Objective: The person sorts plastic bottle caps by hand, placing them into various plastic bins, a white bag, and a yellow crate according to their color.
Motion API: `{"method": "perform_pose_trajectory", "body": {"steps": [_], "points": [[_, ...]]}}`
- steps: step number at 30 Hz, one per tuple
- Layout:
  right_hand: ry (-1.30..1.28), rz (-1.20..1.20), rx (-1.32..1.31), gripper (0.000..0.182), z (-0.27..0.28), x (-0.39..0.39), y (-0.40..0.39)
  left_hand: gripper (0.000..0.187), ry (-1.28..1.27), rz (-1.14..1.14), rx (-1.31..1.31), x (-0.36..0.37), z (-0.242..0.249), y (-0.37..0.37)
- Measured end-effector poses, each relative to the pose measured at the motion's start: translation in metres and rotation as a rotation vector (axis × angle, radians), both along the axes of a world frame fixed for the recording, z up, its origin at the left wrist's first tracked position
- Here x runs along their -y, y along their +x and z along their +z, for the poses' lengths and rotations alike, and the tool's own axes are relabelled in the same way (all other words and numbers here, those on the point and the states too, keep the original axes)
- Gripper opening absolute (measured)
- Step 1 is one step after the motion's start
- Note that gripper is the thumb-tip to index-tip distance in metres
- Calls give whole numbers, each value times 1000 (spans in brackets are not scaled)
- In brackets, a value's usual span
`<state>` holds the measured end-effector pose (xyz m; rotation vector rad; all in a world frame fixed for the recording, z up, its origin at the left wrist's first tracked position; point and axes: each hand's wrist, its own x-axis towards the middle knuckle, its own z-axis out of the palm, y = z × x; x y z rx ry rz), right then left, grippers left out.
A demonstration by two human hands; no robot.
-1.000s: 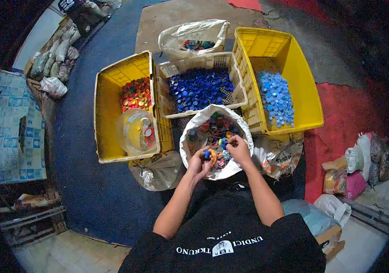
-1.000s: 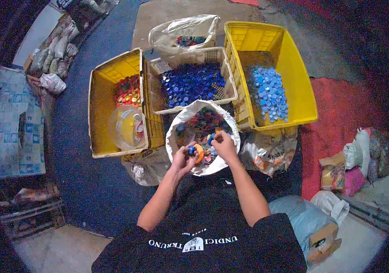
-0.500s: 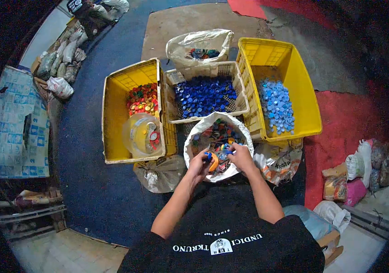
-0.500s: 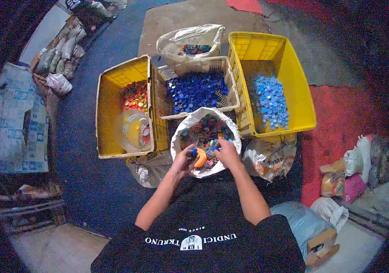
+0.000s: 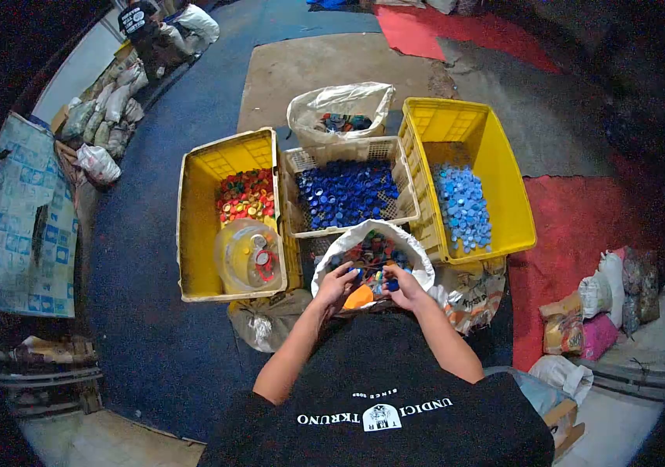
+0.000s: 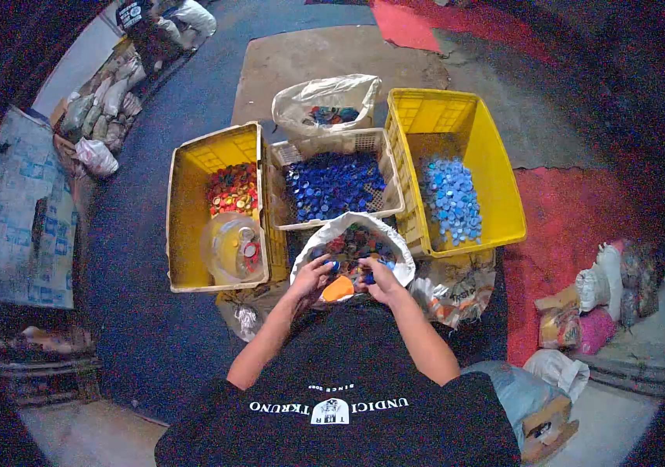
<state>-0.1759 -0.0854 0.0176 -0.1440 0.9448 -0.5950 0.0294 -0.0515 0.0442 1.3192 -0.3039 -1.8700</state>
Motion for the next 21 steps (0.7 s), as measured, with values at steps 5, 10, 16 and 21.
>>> {"method": "perform_pose_trajectory", "body": {"steps": [5,10,16,21], "points": [[21,4,58,27,-6,3,17,41,61,70,-158,8,-26,-4],[-59,1,276,49,17,52,38,26,-33,-119,133,48,29,4],[-380,-243,99,99,89,98,64,79,-113,335,-82,122,49,46],[-363,-146,-60,89,49,79,29,75,-221,293,21,77,7,57]]}}
